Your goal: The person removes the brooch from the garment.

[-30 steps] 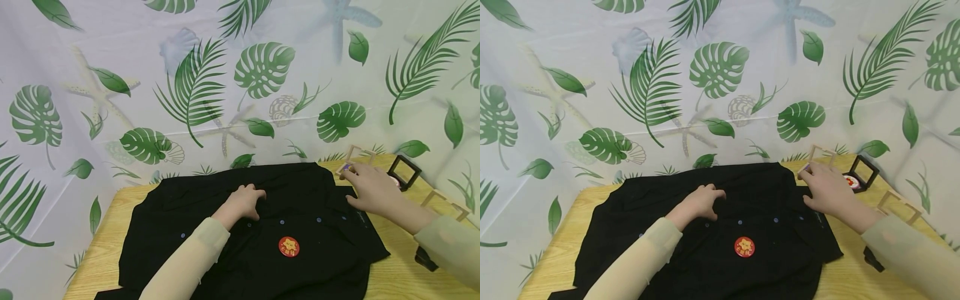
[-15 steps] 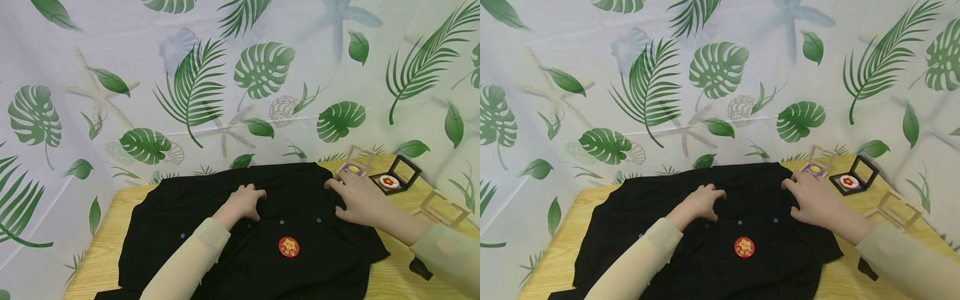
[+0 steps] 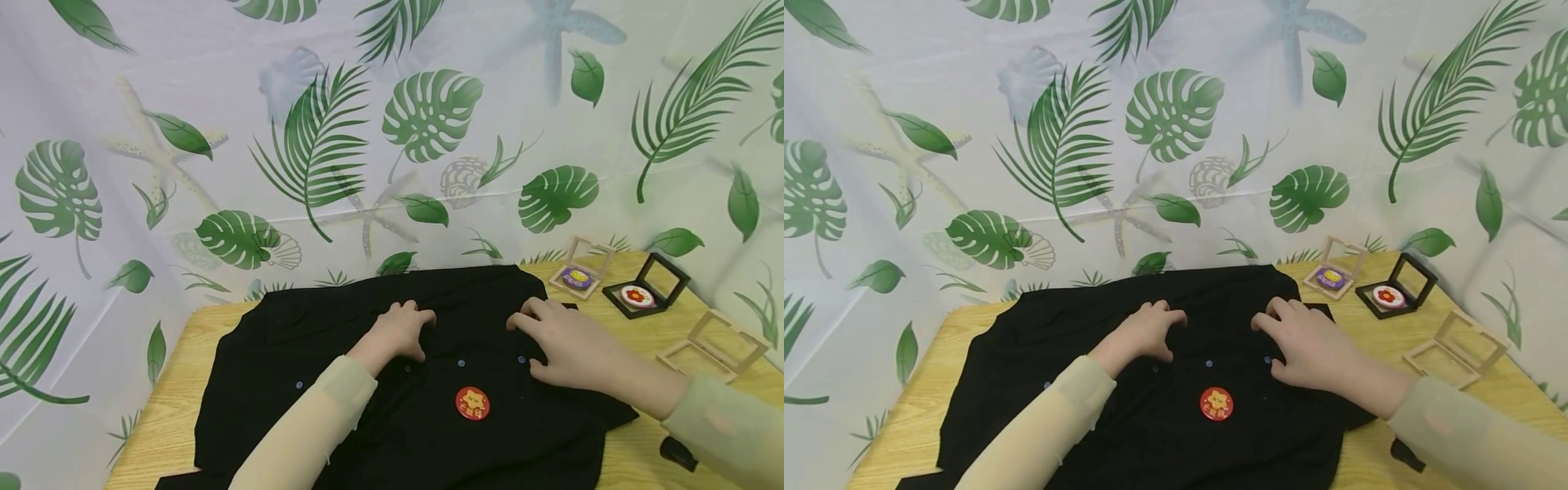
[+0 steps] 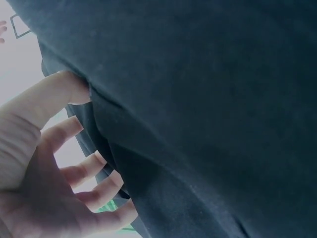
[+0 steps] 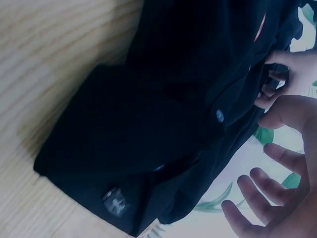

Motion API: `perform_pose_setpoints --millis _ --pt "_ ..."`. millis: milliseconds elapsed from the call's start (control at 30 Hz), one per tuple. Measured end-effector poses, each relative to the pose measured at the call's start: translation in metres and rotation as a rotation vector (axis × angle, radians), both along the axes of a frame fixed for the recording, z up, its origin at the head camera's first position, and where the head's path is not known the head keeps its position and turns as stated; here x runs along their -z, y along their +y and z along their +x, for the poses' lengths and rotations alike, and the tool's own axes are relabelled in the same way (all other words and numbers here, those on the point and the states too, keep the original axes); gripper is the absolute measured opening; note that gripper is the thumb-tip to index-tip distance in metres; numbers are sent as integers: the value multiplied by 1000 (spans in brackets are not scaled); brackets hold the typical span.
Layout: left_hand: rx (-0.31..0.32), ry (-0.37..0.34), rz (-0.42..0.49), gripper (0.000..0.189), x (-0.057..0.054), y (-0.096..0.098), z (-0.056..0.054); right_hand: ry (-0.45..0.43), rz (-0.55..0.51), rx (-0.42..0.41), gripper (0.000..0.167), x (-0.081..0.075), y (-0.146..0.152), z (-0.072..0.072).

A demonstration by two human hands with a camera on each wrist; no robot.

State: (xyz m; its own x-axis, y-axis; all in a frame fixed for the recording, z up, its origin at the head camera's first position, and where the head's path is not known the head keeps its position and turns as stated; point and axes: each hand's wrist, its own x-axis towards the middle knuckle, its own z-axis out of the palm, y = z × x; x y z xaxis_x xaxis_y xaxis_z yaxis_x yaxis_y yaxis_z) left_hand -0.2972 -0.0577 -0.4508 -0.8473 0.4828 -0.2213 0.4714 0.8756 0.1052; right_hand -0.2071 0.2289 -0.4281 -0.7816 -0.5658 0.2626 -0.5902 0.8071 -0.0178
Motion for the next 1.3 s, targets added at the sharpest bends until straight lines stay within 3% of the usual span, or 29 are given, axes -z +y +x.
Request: perform_pose_setpoints --millis 600,867,1300 --pt "-7 11 -2 60 0 1 3 36 -1 -114 51 10 -25 22" --pt "-9 14 -4 61 4 1 2 -9 -18 -165 49 13 -36 32" --pt "-20 7 -16 60 3 2 1 -51 -28 -222 50 17 -49 35"
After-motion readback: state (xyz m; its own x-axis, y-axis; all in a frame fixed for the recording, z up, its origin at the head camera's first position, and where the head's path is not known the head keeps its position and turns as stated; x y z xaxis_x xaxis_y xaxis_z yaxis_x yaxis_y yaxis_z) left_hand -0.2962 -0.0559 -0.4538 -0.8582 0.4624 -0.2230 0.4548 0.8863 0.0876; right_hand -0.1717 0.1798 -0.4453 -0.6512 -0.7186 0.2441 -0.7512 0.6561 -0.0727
